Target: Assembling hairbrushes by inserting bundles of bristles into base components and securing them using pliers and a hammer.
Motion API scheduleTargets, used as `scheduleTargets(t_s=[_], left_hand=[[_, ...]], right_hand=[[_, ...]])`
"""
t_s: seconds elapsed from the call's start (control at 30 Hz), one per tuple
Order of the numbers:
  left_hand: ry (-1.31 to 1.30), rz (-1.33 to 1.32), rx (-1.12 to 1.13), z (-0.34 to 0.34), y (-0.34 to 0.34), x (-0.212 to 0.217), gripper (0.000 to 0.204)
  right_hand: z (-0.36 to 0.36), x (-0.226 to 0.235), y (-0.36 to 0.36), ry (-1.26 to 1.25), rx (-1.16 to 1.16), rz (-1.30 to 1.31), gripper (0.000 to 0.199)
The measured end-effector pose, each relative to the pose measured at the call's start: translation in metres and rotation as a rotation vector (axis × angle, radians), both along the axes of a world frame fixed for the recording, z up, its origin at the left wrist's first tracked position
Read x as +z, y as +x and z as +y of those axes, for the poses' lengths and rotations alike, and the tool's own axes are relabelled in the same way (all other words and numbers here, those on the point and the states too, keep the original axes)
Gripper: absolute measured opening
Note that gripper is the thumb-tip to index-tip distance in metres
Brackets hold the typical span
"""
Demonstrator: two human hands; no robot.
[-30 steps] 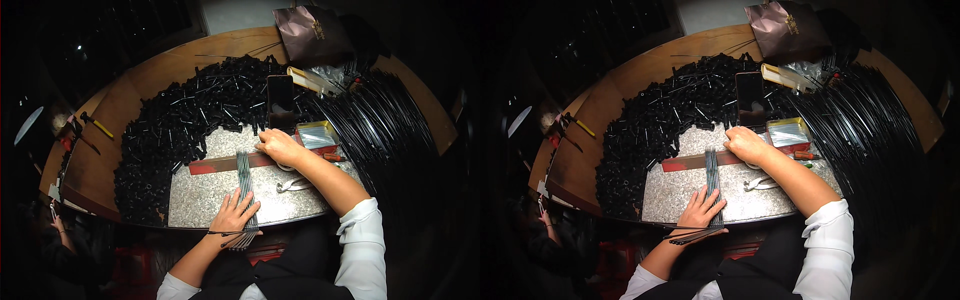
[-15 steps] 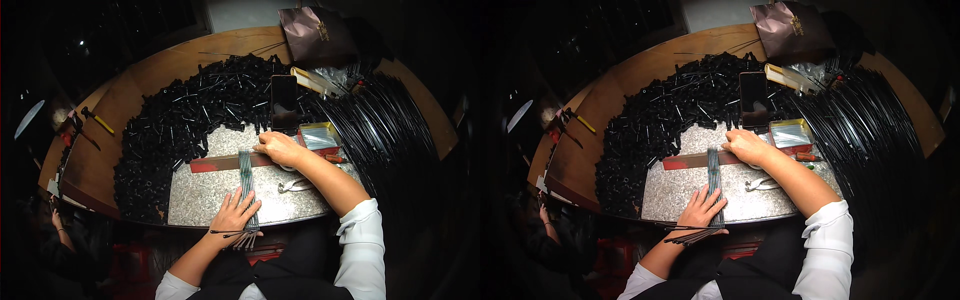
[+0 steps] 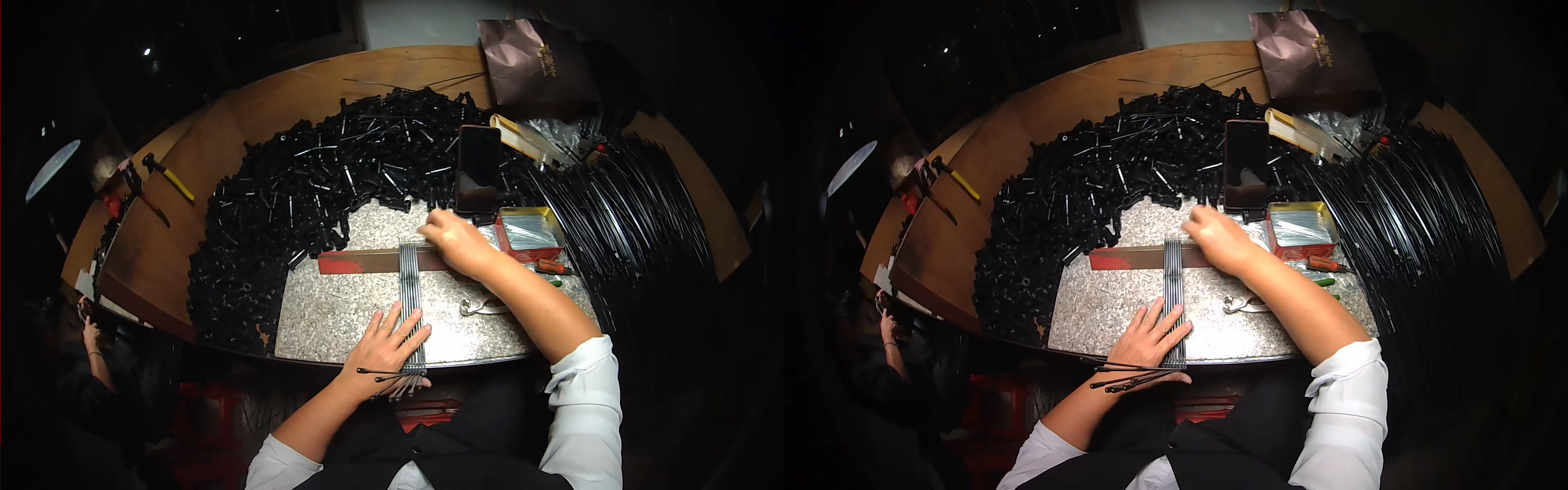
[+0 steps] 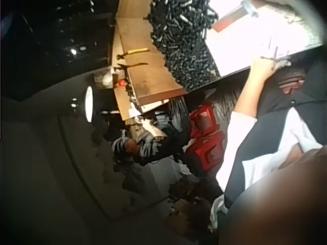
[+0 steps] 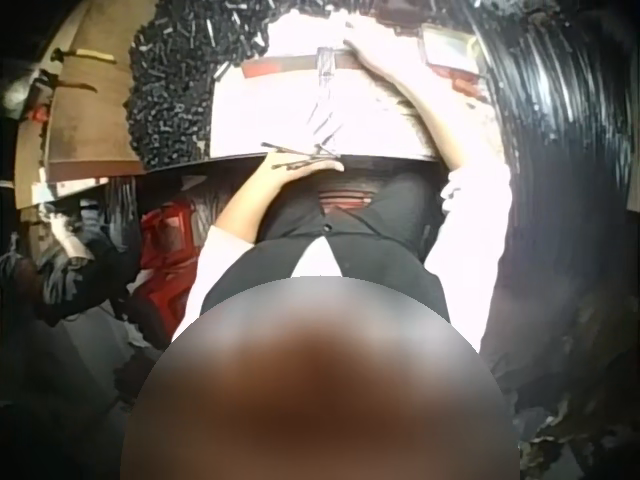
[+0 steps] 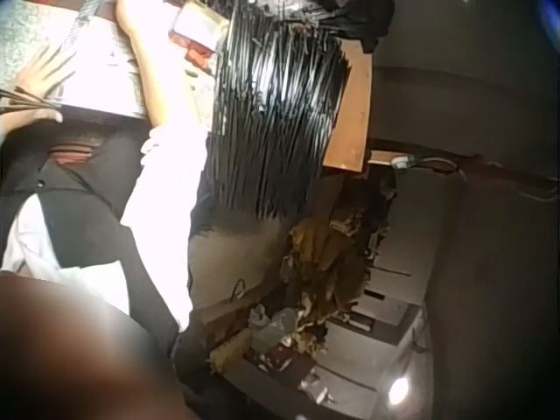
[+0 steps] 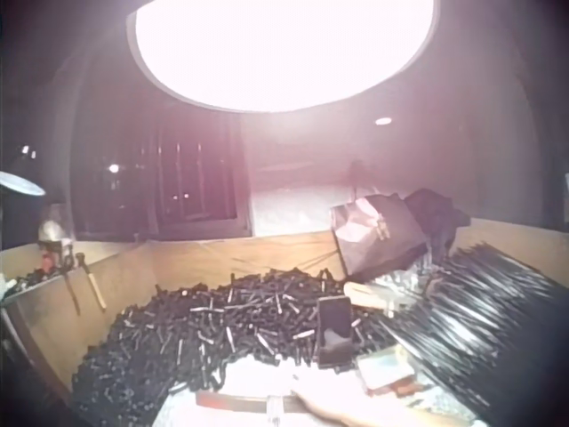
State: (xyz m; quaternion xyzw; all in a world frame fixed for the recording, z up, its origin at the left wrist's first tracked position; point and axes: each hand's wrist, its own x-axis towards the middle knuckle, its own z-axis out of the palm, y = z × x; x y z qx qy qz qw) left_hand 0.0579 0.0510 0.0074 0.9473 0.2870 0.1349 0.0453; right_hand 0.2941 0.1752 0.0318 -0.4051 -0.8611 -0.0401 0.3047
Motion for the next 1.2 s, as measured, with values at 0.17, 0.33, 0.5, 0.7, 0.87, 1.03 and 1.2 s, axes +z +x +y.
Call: scheduleTargets(t_s=[0.17, 0.33, 0.5, 0.7, 0.87, 1.03, 1.2], left_hand=[[0.001, 0.024, 0.006, 0.000, -0.005, -0.004, 0.090], [-0.060, 0.016, 0.001, -0.001, -0.004, -0.002, 0.100], [-0.064, -0.019, 0.010, -0.001, -0.006, -0.006, 0.098], [-0.056, -0.024, 0.003, -0.002, -0.005, -0.003, 0.098], [-0.030, 0.027, 0.004, -0.002, -0.003, -0.003, 0.099], [-0.022, -0.016, 0.014, -0.002, -0.005, -0.005, 0.094], [-0.023, -0.005, 0.013, -0.002, -0.002, -0.004, 0.089]], right_hand=[[-0.012, 0.040, 0.056, -0.020, -0.370, -0.091, 0.023], [-0.014, 0.036, 0.145, -0.317, -0.722, -0.413, 0.011], [-0.023, 0.030, 0.145, -0.418, -0.744, -0.557, 0.015], [-0.040, 0.040, 0.148, -0.413, -0.751, -0.463, 0.012], [-0.042, 0.045, 0.129, -0.147, -0.616, -0.289, 0.017], [-0.032, 0.035, 0.050, -0.007, -0.218, -0.144, 0.033], [-0.027, 0.018, 0.013, -0.084, -0.215, -0.276, 0.029]])
